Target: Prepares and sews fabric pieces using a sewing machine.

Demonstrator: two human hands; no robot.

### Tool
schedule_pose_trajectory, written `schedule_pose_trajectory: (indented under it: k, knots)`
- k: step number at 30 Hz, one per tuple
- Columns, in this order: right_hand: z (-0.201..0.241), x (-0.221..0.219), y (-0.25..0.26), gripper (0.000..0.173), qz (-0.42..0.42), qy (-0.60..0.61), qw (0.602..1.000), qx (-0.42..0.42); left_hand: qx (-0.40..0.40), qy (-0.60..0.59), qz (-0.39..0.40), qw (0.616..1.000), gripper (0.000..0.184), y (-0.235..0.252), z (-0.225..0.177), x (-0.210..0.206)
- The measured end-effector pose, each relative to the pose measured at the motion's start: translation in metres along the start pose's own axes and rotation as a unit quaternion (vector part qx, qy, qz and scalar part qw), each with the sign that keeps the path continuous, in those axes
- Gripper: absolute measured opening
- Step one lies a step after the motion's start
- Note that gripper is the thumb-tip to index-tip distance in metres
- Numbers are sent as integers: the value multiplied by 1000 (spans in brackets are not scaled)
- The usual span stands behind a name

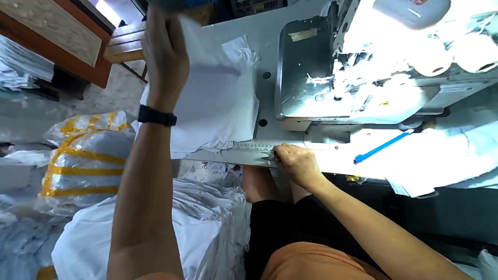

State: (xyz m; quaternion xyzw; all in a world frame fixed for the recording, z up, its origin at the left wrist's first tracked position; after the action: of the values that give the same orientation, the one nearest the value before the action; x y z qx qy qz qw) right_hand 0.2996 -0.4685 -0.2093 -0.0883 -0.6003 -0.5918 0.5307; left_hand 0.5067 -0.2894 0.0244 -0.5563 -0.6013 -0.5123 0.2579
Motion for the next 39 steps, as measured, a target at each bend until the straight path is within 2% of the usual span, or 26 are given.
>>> schedule_pose_trajectory:
  k: [1, 2, 5, 6, 7, 9, 11, 14, 16, 17, 18, 19, 21, 22, 23, 24, 25, 26, 27, 28, 29, 31, 33, 36, 37, 39]
  knots:
    - [-1, 0, -1, 6, 0, 5, 1000, -1, -39, 6, -18, 999, 38, 2, -17, 9]
    - [-1, 0, -1, 6, -1, 6, 1000, -2, -71, 11, -2, 997, 36, 0, -24, 12]
    - [2, 1, 2, 6, 1, -4, 1000, -4, -125, 23, 154, 980, 33, -29, 3, -12]
    - [3, 0, 2, 7, 2, -13, 1000, -4, -141, 12, 179, 974, 31, -44, 17, -24]
    - [4, -1, 2, 7, 4, -22, 1000, -5, -160, -9, 174, 972, 29, -62, 27, -30]
    - [4, -3, 3, 6, 11, -35, 999, -6, -184, -75, 130, 971, 29, -100, 19, -20]
    - [5, -2, 1, 4, 16, -30, 999, -4, -201, -142, 150, 958, 27, -133, 3, -10]
    - [3, 5, 1, 7, -14, 29, 999, -22, -247, -203, 228, 920, 24, -154, 2, -27]
    - [2, 14, 4, 14, -30, 144, 984, -100, -277, -204, 266, 900, 26, -167, 2, -30]
    - [2, 18, 6, 17, -28, 233, 958, -165, -288, -202, 285, 892, 27, -172, -1, -27]
    - [3, 20, 10, 26, -23, 346, 906, -243, -295, -205, 306, 881, 27, -177, -5, -23]
    - [7, 19, 15, 35, -29, 463, 830, -310, -301, -209, 332, 869, 28, -181, -10, -20]
    - [16, 14, 30, 43, -24, 616, 690, -380, -308, -230, 397, 833, 29, -182, -20, -15]
    - [20, 13, 38, 42, -18, 652, 646, -397, -302, -252, 435, 810, 29, -180, -23, -14]
    - [23, 12, 44, 37, -21, 669, 621, -407, -290, -280, 468, 786, 30, -174, -25, -13]
    - [25, 13, 51, 31, -32, 672, 614, -413, -270, -305, 486, 773, 31, -165, -25, -11]
    - [28, 16, 57, 29, -48, 660, 631, -404, -248, -309, 477, 785, 31, -153, -21, -10]
    - [32, 20, 61, 27, -70, 631, 677, -374, -227, -268, 434, 830, 30, -139, -16, -11]
    - [35, 26, 65, 22, -91, 579, 747, -312, -206, -177, 375, 886, 27, -126, -10, -17]
    - [37, 34, 68, 16, -105, 505, 825, -232, -174, -73, 342, 921, 36, -113, -3, -31]
    - [38, 42, 71, 15, -106, 420, 889, -147, -126, 17, 330, 935, 49, -102, 8, -47]
    - [31, 65, 73, 8, -85, 263, 960, -45, -51, 104, 249, 962, 58, -82, 26, -58]
    - [16, 88, 71, 11, -66, 161, 984, -44, 10, 128, 165, 978, 49, -66, 29, -33]
    - [17, 99, 73, 11, -51, 120, 990, -45, 87, 202, 168, 961, 39, -62, 10, -2]
    - [24, 97, 74, 12, -41, 138, 989, -29, 83, 217, 148, 961, 35, -62, 3, 3]
    - [33, 93, 72, 16, -35, 166, 985, -7, 52, 201, 42, 977, 34, -56, -11, 12]
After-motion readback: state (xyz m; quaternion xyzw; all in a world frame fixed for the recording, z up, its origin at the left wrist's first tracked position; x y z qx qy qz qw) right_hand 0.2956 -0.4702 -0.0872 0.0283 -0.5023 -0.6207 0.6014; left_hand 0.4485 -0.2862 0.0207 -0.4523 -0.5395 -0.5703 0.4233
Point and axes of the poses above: each hand's wrist, its own y-axis towards the middle knuckle, its own x-axis out of the back of the hand, z = x × y, the point moved 3 cm from there along y, towards the middle knuckle, and after that the axes turned 13 degrees about x, right-handed, at the moved point
